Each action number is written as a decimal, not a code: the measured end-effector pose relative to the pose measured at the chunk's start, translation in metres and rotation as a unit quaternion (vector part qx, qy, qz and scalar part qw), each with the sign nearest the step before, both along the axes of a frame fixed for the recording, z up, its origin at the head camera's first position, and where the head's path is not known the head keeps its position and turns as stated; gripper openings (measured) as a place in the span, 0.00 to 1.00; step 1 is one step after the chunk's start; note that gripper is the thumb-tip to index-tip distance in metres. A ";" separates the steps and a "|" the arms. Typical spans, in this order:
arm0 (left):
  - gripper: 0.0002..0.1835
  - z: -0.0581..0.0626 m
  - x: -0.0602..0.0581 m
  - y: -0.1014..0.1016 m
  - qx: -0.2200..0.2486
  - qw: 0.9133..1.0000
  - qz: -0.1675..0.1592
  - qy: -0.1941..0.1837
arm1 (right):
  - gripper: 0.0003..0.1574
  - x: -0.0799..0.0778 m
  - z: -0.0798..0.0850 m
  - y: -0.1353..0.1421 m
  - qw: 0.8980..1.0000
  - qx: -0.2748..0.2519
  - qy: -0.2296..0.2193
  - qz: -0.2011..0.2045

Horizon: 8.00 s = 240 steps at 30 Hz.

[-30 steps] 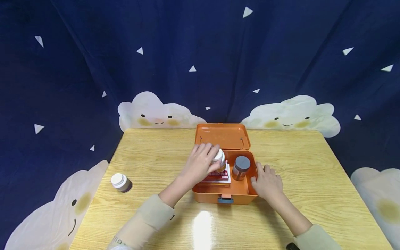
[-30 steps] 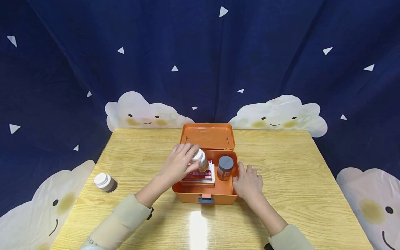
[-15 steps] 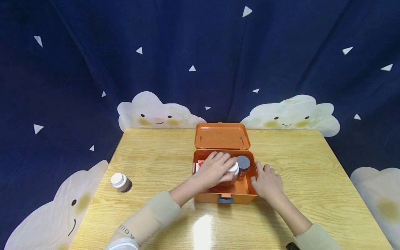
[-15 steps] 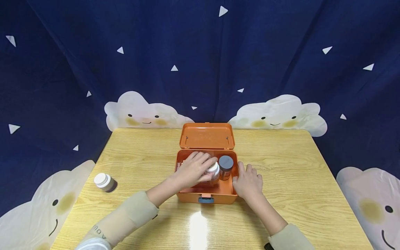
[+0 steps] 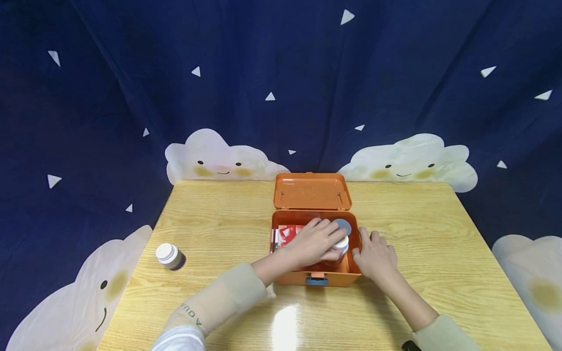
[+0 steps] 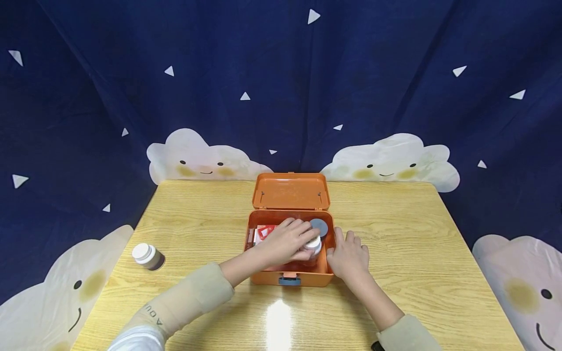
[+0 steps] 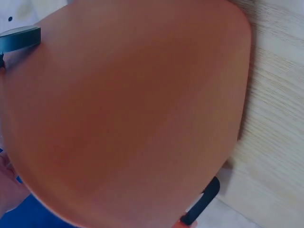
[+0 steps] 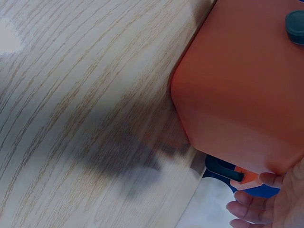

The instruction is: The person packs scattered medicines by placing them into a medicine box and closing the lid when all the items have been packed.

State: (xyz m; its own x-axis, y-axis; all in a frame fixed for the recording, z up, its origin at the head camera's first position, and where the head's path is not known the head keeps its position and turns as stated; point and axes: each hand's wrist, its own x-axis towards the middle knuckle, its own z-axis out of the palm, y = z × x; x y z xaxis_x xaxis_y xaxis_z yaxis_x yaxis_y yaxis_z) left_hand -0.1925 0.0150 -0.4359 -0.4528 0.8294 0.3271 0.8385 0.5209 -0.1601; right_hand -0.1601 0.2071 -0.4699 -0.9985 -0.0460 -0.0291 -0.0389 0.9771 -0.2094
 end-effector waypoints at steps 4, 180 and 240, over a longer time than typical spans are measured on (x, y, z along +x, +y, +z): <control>0.25 -0.002 0.002 0.004 -0.021 1.000 -0.001 -0.013 | 0.32 0.000 0.000 0.000 1.000 0.001 -0.002 0.001; 0.31 -0.077 0.059 -0.308 0.257 0.764 0.575 -0.137 | 0.32 -0.001 0.001 -0.001 1.000 -0.008 -0.008 -0.009; 0.20 -0.041 0.023 -0.255 0.250 0.843 0.475 -0.043 | 0.32 -0.001 0.000 0.000 1.000 -0.007 -0.012 -0.008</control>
State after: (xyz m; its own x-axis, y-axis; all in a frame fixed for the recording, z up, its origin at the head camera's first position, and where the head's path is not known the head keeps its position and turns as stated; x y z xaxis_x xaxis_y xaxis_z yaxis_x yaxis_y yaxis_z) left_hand -0.1695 -0.2401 -0.4767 -0.8747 -0.1521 0.4602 0.0030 0.9478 0.3188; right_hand -0.1612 0.2070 -0.4699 -0.9982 -0.0305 -0.0519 -0.0181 0.9743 -0.2245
